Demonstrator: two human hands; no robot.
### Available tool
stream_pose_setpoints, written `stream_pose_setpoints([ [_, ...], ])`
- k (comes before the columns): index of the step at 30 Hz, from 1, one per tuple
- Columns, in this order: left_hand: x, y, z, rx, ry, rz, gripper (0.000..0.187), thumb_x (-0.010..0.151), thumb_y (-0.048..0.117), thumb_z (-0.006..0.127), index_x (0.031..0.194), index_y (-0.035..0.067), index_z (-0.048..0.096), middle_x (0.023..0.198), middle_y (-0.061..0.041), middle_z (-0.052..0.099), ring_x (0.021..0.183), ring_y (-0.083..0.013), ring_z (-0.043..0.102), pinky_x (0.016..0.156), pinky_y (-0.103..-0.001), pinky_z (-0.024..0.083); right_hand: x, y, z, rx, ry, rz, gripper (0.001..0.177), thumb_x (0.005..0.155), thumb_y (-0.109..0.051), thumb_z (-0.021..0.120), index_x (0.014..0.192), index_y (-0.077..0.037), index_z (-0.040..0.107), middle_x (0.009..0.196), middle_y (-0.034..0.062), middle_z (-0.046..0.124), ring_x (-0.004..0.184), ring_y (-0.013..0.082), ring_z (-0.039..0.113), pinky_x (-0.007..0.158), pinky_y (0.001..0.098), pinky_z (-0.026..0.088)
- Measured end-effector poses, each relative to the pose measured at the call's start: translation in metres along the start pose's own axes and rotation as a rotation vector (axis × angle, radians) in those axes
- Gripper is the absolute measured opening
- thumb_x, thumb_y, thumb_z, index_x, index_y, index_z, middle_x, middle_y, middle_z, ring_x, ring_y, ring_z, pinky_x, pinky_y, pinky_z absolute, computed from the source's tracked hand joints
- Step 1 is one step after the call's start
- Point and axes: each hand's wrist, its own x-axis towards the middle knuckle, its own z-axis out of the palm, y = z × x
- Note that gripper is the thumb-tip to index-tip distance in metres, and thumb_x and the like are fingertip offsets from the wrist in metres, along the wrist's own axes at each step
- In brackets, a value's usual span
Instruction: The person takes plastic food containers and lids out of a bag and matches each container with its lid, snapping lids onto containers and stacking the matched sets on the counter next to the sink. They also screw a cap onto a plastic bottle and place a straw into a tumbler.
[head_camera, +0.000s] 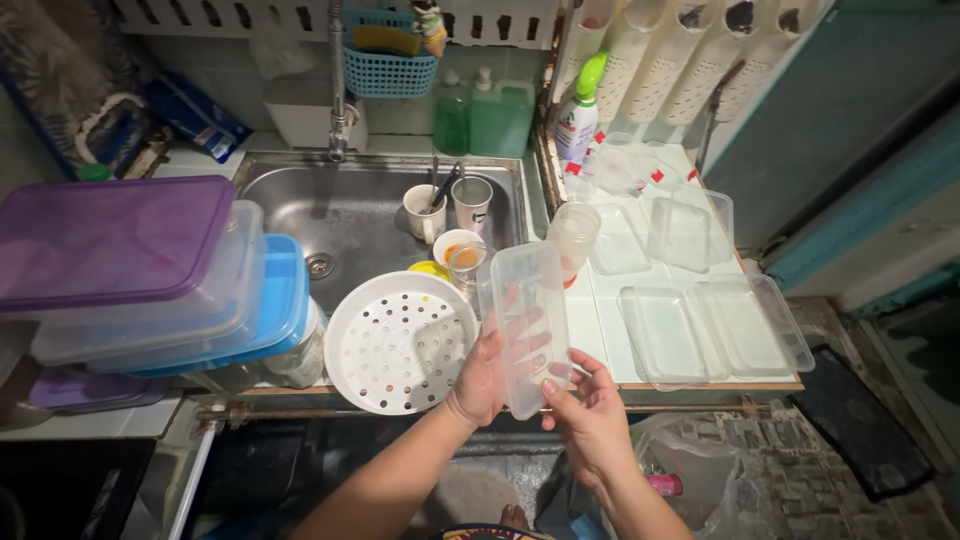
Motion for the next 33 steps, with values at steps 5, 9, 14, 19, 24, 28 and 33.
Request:
stream_pose_setpoints([
  [5,0.016,0.016,-0.01,0.471,0.053,0.23,0.087,0.091,0.037,0.081,0.157,-0.002,0.04,0.147,-0.016,0.052,0.135,-0.0281,0.05,0.117,-0.048,0.038,0.02,-0.005,0.016,-0.079,-0.002,-0.052,0.063,0.079,-0.002,0.076,0.134,-0.006,0.046,0.123,0.0143,0.06,0.074,0.0202,0.067,0.053,0.0317,0.054],
  [9,0.035,0.05,-0.002,0.347,0.304,0.115,0.067,0.092,0.042,0.068,0.142,0.004,0.045,0.132,-0.016,0.064,0.11,-0.0287,0.068,0.095,-0.046,0.057,0.049,-0.014,0.026,-0.126,-0.079,-0.134,0.049,0.086,-0.011,0.072,0.125,-0.002,0.044,0.121,0.0149,0.06,0.081,0.024,0.069,0.053,0.0353,0.053],
  [14,0.038,0.093,0.011,0.413,0.459,0.11,0.059,0.101,0.05,0.05,0.14,0.006,0.056,0.116,-0.013,0.067,0.101,-0.024,0.072,0.083,-0.037,0.061,0.074,-0.031,0.019,0.071,-0.531,-0.146,0.042,0.097,-0.024,0.065,0.128,0.0,0.051,0.122,0.0216,0.07,0.108,0.0308,0.074,0.083,0.0435,0.065],
  [19,0.028,0.103,0.021,0.726,0.701,0.054,0.067,0.1,0.058,0.033,0.129,0.006,0.064,0.089,-0.01,0.073,0.064,-0.0213,0.068,0.056,-0.034,0.054,0.073,-0.013,0.019,-0.058,-0.465,-0.249,0.051,0.094,-0.015,0.069,0.139,0.002,0.052,0.111,0.0234,0.075,0.099,0.0338,0.076,0.084,0.0465,0.063],
  [24,0.021,0.112,0.013,1.023,0.795,0.11,0.068,0.103,0.057,0.034,0.112,-0.001,0.068,0.074,-0.011,0.07,0.053,-0.0195,0.069,0.05,-0.033,0.056,0.083,-0.018,0.035,-0.174,-0.518,-0.246,0.06,0.099,-0.033,0.064,0.147,-0.002,0.047,0.119,0.0155,0.071,0.1,0.0253,0.07,0.083,0.0353,0.053],
  [28,0.006,0.099,0.006,1.453,0.674,0.373,0.056,0.108,0.05,0.039,0.108,0.004,0.069,0.079,-0.009,0.07,0.072,-0.0249,0.069,0.065,-0.039,0.054,0.112,-0.054,0.059,-0.058,-0.382,-0.09,0.082,0.09,-0.068,0.037,0.144,-0.007,0.05,0.116,0.0055,0.073,0.095,0.0184,0.072,0.082,0.0359,0.058],
  [33,0.011,0.102,0.009,1.257,0.503,0.209,0.053,0.103,0.052,0.044,0.108,0.005,0.067,0.086,-0.007,0.07,0.084,-0.0245,0.068,0.075,-0.04,0.051,0.117,-0.071,0.085,-0.136,-0.27,-0.194,0.092,0.092,-0.075,0.039,0.125,0.009,0.062,0.095,0.0165,0.072,0.079,0.0265,0.072,0.07,0.042,0.062],
])
